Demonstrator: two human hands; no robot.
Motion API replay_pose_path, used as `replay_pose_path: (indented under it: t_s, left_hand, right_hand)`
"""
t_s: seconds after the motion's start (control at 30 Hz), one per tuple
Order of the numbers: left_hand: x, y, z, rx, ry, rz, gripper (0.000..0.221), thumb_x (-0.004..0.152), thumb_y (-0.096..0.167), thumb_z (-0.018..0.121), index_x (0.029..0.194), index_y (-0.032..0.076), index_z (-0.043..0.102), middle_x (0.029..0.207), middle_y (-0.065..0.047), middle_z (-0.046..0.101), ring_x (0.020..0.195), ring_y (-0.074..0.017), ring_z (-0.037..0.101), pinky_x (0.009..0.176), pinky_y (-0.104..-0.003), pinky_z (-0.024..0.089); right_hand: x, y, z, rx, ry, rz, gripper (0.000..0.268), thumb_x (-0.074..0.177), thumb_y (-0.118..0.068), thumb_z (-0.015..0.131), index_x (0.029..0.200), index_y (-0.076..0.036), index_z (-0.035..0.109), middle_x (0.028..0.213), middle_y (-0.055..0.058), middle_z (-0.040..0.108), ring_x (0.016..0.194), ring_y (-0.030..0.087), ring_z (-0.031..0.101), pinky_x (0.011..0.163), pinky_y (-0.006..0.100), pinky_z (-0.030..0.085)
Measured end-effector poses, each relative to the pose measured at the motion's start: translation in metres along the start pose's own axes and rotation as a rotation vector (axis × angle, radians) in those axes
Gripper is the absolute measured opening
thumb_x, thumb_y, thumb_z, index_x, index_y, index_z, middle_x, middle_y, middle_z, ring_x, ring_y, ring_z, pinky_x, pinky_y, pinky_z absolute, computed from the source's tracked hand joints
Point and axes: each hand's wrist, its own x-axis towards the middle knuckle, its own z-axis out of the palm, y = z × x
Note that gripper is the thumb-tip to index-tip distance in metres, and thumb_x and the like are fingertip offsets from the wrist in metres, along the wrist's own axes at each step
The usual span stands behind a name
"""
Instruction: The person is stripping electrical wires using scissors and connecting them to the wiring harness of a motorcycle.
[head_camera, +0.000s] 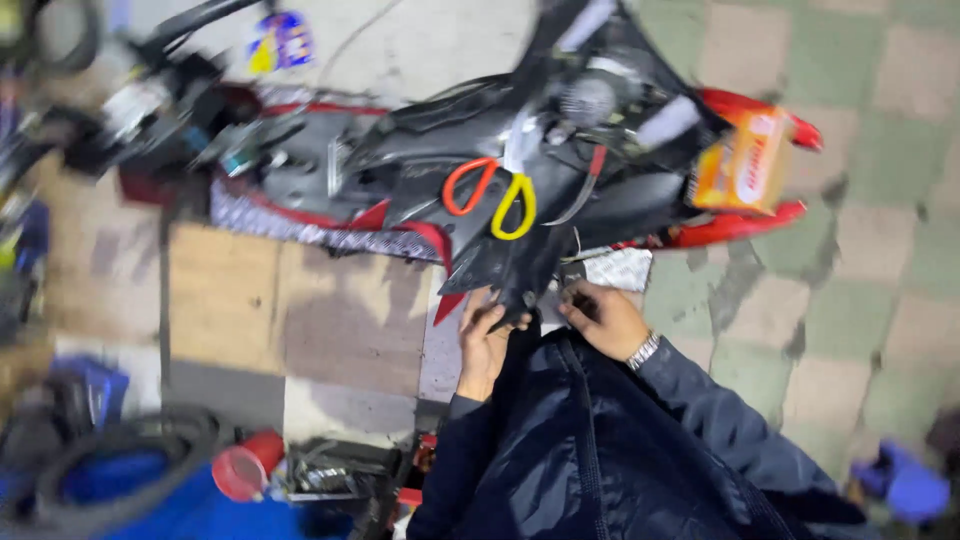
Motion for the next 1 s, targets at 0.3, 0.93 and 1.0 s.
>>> replay_pose_path:
  t_s: [0.3,0.93,1.0]
  left_hand:
    - [0.001,0.028,0.031,0.064,0.168,-0.177,0.015,0.09,0.012,0.066,0.103,0.013,0.073,0.092,-0.008,0.075,0.082,-0.0271,0.069,0.072,-0.032,0.053]
    - [0.002,-0.017,0.016,0.195,0.137,0.036,0.019,0.086,0.013,0.064,0.102,0.005,0.069,0.104,-0.026,0.07,0.088,-0.0313,0.068,0.077,-0.037,0.052]
    - [0.0,-0.024,0.033,0.383,0.103,0.137,0.025,0.094,0.01,0.06,0.108,-0.008,0.068,0.098,-0.021,0.07,0.079,-0.025,0.061,0.075,-0.033,0.049]
  right_hand:
    - [0.003,0.038,-0.103,0.27,0.929,0.039,0.072,0.112,-0.017,0.073,0.16,-0.004,0.021,0.096,0.025,0.069,0.07,0.031,0.07,0.059,0.036,0.057]
    - [0.002,0.041,-0.099,-0.194,0.667,-0.289,0.018,0.098,-0.031,0.066,0.097,-0.014,0.072,0.064,0.005,0.071,0.057,0.027,0.071,0.055,0.034,0.057]
    - [0.015,0.063,-0.105,-0.286,0.719,-0.159,0.021,0.099,-0.028,0.066,0.107,-0.008,0.066,0.067,0.013,0.069,0.051,0.032,0.065,0.042,0.046,0.043]
